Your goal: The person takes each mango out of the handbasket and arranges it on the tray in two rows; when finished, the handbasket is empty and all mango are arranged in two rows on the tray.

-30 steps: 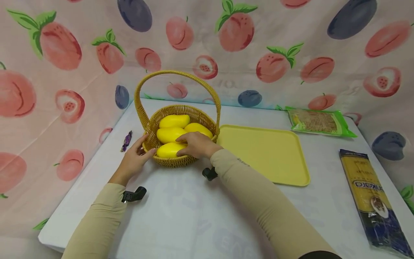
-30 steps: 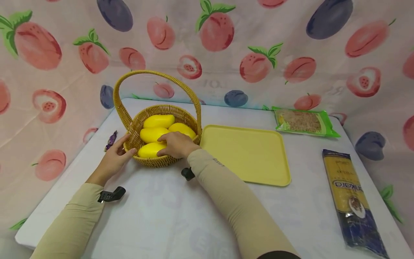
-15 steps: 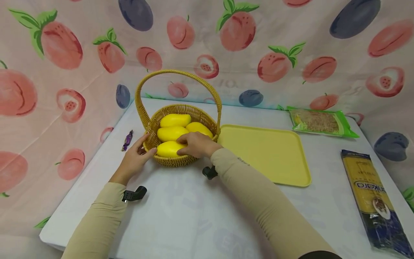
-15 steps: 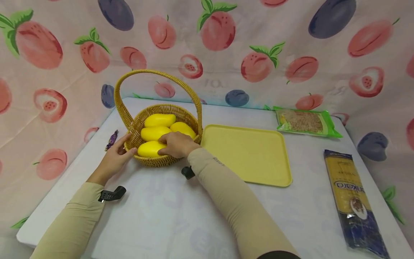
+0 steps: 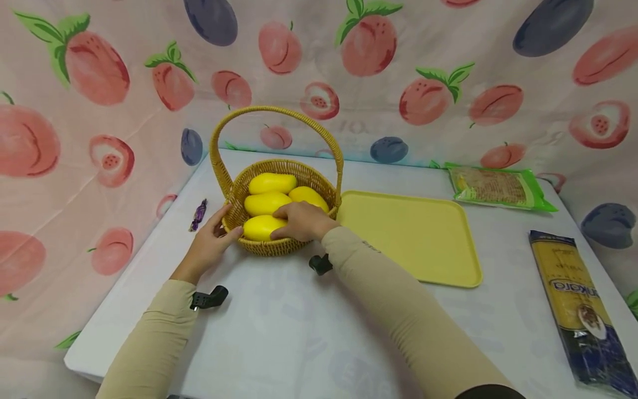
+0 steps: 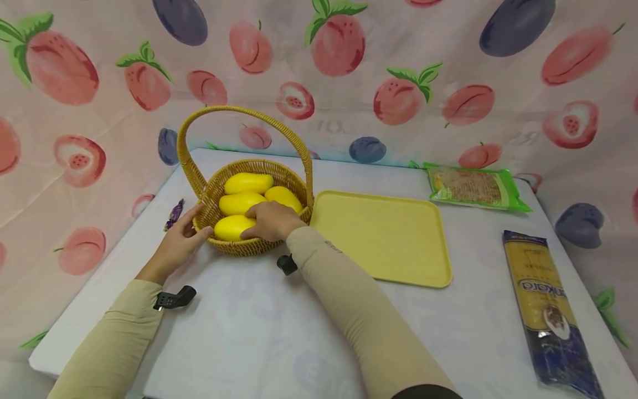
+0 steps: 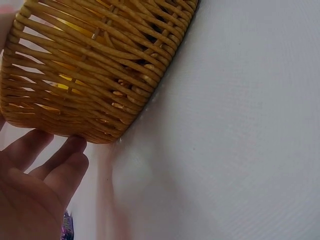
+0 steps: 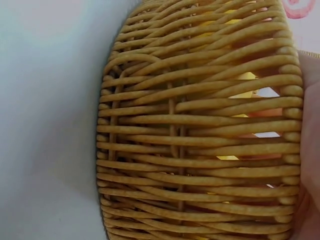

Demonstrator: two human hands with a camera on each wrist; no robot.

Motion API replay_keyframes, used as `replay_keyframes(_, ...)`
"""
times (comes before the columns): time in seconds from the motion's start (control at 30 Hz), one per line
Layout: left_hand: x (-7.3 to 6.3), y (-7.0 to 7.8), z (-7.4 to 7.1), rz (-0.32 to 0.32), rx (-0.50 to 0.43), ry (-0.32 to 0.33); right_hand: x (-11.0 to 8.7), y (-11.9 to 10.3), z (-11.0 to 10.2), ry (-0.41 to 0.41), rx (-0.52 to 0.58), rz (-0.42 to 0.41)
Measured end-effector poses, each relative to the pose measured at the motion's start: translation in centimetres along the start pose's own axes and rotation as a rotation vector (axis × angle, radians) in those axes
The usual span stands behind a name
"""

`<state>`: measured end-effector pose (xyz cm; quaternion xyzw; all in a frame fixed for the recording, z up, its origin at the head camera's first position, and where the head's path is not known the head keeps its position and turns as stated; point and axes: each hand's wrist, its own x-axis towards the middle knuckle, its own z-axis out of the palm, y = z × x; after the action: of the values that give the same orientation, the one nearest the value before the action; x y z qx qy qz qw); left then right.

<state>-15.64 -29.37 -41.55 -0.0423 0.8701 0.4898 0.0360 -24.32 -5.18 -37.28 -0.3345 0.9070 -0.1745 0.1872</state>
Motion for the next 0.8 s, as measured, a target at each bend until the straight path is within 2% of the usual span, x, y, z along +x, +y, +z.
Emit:
replay_keyframes(0.23, 0.2, -0.2, 0.1, -0.006, 0.003, 0.006, -0.1, 0.2, 0.0, 0.049, 0.008, 0.000)
replay_keyframes(0.47, 0.2, -0.4, 0.2, 0.003, 0.007, 0.012, -0.4, 0.8, -0.1, 0.117, 0.103, -0.038)
replay_keyframes(0.8, 0.2, -0.3, 0.1, -0.004, -0.003, 0.008, -1.3, 1.1, -1.7, 0.171, 0.164, -0.092)
